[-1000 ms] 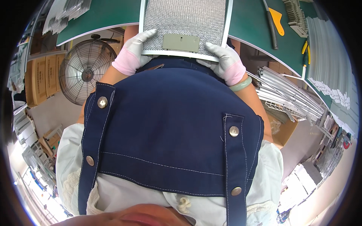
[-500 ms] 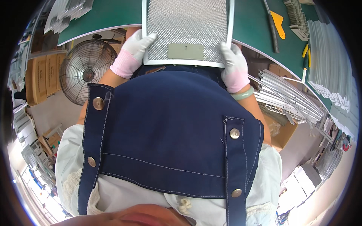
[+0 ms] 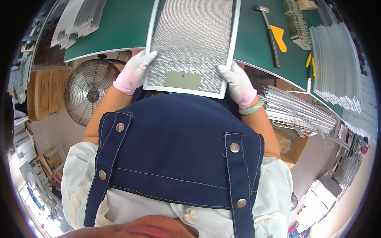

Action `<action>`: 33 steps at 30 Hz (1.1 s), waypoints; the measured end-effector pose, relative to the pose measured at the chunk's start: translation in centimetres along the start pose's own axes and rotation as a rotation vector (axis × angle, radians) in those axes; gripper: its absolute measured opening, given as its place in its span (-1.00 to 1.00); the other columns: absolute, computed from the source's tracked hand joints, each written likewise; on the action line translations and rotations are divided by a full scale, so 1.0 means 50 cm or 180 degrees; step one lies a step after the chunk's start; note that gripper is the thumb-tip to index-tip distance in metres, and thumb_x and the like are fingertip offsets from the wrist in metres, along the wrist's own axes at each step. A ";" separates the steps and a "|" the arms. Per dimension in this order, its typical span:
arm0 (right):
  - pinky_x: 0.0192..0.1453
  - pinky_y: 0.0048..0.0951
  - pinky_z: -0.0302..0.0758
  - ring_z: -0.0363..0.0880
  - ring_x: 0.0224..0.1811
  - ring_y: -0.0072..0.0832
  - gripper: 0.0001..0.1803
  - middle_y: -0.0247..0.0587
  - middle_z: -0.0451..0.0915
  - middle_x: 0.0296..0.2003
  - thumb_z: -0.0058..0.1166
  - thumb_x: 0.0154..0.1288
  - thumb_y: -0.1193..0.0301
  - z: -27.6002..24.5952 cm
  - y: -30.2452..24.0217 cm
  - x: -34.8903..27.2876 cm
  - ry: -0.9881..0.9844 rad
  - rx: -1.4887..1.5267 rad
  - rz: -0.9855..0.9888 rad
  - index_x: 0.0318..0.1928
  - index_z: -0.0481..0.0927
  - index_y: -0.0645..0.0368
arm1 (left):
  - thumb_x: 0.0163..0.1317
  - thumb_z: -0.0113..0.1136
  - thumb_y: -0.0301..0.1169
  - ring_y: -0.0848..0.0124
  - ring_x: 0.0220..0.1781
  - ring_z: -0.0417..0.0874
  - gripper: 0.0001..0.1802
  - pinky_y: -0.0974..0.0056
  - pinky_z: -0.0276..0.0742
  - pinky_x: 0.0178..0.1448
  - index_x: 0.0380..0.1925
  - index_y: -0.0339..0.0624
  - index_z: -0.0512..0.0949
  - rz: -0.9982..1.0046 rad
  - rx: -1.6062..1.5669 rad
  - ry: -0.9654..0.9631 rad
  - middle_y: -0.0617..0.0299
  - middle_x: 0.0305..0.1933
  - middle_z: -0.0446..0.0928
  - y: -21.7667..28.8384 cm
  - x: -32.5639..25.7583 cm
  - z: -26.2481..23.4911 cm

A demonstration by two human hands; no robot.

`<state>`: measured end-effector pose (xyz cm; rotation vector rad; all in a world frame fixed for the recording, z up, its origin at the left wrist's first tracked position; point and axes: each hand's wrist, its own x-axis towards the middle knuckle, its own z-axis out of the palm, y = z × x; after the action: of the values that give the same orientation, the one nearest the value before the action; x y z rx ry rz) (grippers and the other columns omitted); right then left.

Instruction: The person assembles air filters by placing a mesh sheet onto a workbench, positioning a metal frame over it, and securing the assembly with a handheld stapler. They handle the components one at a time, using a hammer to adjust the frame and a stapler to fasten the mesh to the frame edges.

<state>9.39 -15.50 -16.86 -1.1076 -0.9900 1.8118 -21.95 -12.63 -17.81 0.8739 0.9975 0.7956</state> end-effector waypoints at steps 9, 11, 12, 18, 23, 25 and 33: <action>0.26 -0.44 0.38 0.46 0.09 -0.54 -0.49 -0.21 0.52 0.06 0.01 0.49 0.27 -0.029 -0.032 0.021 0.0457 -0.0383 -0.0276 0.25 0.34 0.39 | 0.45 0.06 -0.31 0.37 0.22 0.51 -0.49 0.24 0.40 0.35 0.30 -0.37 0.31 0.0071 -0.0395 -0.0623 0.12 0.21 0.49 -0.001 -0.006 0.003; 0.23 -0.45 0.38 0.45 0.06 -0.56 -0.53 -0.24 0.52 0.02 0.01 0.48 0.31 -0.024 -0.047 0.016 0.0232 -0.0147 -0.0213 0.23 0.35 0.38 | 0.45 0.07 -0.31 0.37 0.21 0.50 -0.49 0.24 0.39 0.35 0.29 -0.38 0.32 0.0030 -0.0098 -0.0567 0.11 0.21 0.48 0.007 -0.004 -0.007; 0.24 -0.44 0.38 0.45 0.07 -0.55 -0.53 -0.23 0.51 0.04 0.01 0.48 0.33 -0.007 -0.057 0.007 0.0217 -0.0075 -0.0274 0.24 0.34 0.38 | 0.44 0.07 -0.33 0.36 0.22 0.49 -0.48 0.24 0.37 0.37 0.29 -0.39 0.30 0.0045 0.0229 -0.0453 0.12 0.21 0.47 0.021 0.001 -0.007; 0.27 -0.43 0.35 0.43 0.10 -0.54 -0.41 -0.25 0.48 0.11 0.07 0.43 0.33 -0.023 -0.076 0.001 0.0087 -0.0275 -0.0482 0.34 0.24 0.36 | 0.44 0.06 -0.35 0.39 0.24 0.45 -0.49 0.26 0.33 0.40 0.28 -0.40 0.27 0.0711 0.0259 -0.0470 0.12 0.23 0.45 0.083 0.019 0.001; 0.25 -0.43 0.36 0.44 0.06 -0.57 -0.42 -0.28 0.48 0.09 0.07 0.41 0.39 -0.039 -0.075 0.003 0.0035 -0.0185 -0.0556 0.35 0.25 0.30 | 0.45 0.06 -0.34 0.40 0.25 0.43 -0.46 0.28 0.31 0.40 0.32 -0.39 0.24 0.0649 0.0449 -0.0451 0.14 0.24 0.43 0.104 0.022 -0.003; 0.23 -0.45 0.36 0.44 0.04 -0.60 -0.44 -0.31 0.48 0.08 0.06 0.40 0.42 -0.043 -0.073 0.001 0.0033 -0.0349 -0.0560 0.35 0.26 0.28 | 0.45 0.05 -0.34 0.40 0.25 0.43 -0.46 0.27 0.31 0.40 0.32 -0.39 0.24 0.0733 0.0478 -0.0457 0.13 0.25 0.43 0.106 0.025 -0.002; 0.25 -0.45 0.36 0.44 0.07 -0.59 -0.42 -0.29 0.47 0.12 0.04 0.40 0.44 -0.005 -0.100 -0.021 -0.0035 -0.0340 -0.0646 0.36 0.24 0.28 | 0.42 0.08 -0.24 0.45 0.06 0.47 -0.52 0.30 0.40 0.23 0.15 -0.42 0.38 0.1228 0.0441 -0.0451 0.18 0.00 0.51 0.150 0.037 -0.003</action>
<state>11.03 -14.40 -12.12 -1.0218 -1.1735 1.6198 -22.65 -7.74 -11.84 1.2485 0.7743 0.9810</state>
